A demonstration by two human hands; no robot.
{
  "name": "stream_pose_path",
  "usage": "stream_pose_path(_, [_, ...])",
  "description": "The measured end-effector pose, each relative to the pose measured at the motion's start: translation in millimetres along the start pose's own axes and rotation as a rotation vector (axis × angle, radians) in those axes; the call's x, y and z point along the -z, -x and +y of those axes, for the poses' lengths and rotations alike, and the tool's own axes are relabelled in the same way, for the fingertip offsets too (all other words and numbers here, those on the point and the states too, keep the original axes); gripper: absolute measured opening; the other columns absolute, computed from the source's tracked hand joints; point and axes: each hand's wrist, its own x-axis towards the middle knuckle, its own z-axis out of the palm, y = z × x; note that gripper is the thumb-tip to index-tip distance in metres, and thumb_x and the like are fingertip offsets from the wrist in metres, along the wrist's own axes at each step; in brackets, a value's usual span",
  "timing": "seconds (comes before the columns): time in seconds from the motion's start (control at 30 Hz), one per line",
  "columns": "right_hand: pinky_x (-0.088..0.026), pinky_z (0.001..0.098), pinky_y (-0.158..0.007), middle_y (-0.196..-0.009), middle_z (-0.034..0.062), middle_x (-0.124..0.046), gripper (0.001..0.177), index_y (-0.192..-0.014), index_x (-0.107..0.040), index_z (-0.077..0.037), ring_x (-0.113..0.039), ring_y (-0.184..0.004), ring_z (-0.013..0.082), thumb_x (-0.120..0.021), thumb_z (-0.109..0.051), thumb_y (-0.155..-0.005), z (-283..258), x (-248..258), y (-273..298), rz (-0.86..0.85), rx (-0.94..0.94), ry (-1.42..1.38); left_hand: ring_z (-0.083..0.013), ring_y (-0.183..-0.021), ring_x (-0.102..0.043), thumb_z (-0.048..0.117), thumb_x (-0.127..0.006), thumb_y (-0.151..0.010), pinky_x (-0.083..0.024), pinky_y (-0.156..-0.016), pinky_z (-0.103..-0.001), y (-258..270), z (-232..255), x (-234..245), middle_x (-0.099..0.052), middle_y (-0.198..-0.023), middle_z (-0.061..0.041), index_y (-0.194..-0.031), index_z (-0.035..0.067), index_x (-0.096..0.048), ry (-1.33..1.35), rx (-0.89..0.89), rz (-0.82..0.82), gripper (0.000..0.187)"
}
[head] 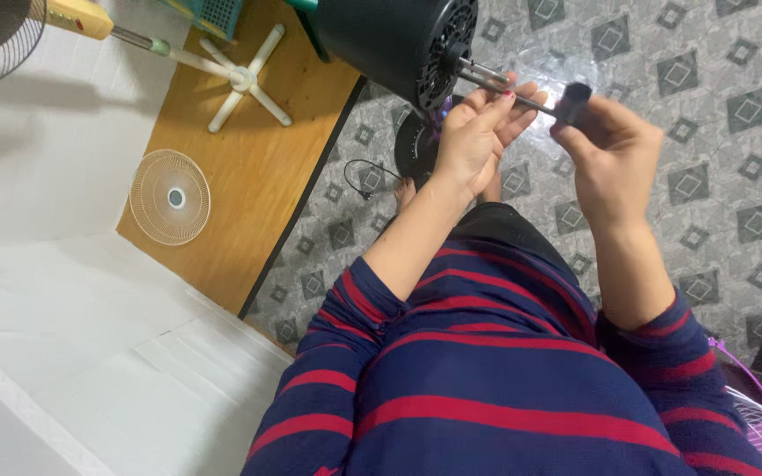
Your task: The person uses a T-handle wrench to loosen and remove screws from the rear housing of an electric fan motor. They detach the motor housing from the fan base and continue to unscrew fasteners from the motor assembly.
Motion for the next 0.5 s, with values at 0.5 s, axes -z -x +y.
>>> stream_pose_path(0.5, [-0.061, 0.0285, -0.081, -0.103, 0.0091, -0.073, 0.023, -0.111, -0.07, -0.006, -0.072, -0.089, 0.016, -0.061, 0.006, -0.093, 9.6, -5.6, 0.5, 0.083, -0.288, -0.445, -0.0222, -0.098, -0.072, 0.011, -0.058, -0.108, -0.062, -0.089, -0.035, -12.6, -15.6, 10.8, -0.069, -0.111, -0.017, -0.114, -0.006, -0.064, -0.198, 0.004, 0.027, 0.019])
